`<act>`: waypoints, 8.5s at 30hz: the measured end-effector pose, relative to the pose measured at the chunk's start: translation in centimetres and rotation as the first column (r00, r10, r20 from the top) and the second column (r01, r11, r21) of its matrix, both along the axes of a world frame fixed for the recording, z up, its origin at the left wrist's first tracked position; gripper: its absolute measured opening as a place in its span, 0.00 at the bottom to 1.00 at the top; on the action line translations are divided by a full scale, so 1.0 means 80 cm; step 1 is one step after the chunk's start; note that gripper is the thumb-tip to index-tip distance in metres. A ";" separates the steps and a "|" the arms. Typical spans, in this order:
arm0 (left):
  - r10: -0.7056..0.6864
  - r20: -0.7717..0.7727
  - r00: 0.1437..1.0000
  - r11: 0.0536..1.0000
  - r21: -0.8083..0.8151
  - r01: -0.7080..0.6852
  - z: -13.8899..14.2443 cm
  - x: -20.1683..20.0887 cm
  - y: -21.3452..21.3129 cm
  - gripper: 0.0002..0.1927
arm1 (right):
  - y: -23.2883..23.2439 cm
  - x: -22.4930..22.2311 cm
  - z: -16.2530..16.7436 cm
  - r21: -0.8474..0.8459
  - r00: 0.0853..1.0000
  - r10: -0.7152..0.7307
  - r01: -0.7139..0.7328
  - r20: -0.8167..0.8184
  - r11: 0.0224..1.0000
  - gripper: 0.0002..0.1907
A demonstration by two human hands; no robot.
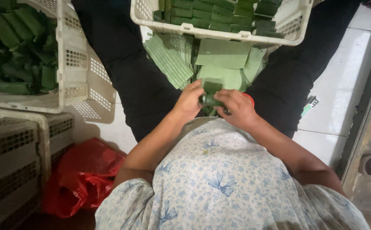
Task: The person sits on the floor and trims green leaf pieces with scissors, folds or rolls each trimmed piece by hand, and places the finished pieces into a plastic basket in front of them, with additional baskets of leaves around them.
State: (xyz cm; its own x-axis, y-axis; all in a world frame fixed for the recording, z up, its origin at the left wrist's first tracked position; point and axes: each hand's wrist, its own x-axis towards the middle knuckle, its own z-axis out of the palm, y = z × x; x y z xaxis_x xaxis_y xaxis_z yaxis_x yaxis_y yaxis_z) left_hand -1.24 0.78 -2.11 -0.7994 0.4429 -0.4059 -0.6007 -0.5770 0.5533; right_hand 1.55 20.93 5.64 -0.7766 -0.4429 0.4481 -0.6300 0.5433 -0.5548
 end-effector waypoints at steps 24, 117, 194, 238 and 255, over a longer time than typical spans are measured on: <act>-0.589 -0.456 0.668 0.229 -0.886 -0.403 0.011 -0.033 0.006 0.20 | 0.064 -0.001 -0.060 -0.081 0.517 -0.080 0.282 0.852 0.956 0.25; -0.055 -0.445 0.894 0.926 -0.358 -0.121 0.040 0.015 0.019 0.24 | -0.012 -0.004 0.010 -0.249 0.828 -0.184 0.360 0.530 0.899 0.26; -0.229 0.151 0.962 0.972 -0.013 0.233 0.050 0.003 0.032 0.19 | 0.022 -0.001 -0.043 -0.391 0.735 -0.175 0.527 0.655 0.754 0.06; -0.480 -0.407 0.777 0.760 -0.635 0.137 -0.008 0.015 -0.008 0.14 | 0.017 0.014 0.011 0.132 0.891 -0.053 -0.008 0.450 0.991 0.25; -0.082 -0.220 0.972 0.996 -0.054 0.072 0.087 -0.019 -0.012 0.28 | 0.033 0.021 0.008 -0.160 0.583 -0.200 0.507 0.787 0.847 0.23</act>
State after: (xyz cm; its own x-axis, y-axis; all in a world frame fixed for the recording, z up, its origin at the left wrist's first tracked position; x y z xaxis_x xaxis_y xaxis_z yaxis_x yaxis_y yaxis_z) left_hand -2.76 -0.17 4.88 -0.8359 0.4920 -0.2434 -0.5018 -0.5052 0.7021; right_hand 3.26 23.57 6.31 -0.9619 0.0010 -0.2736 0.2601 0.3129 -0.9135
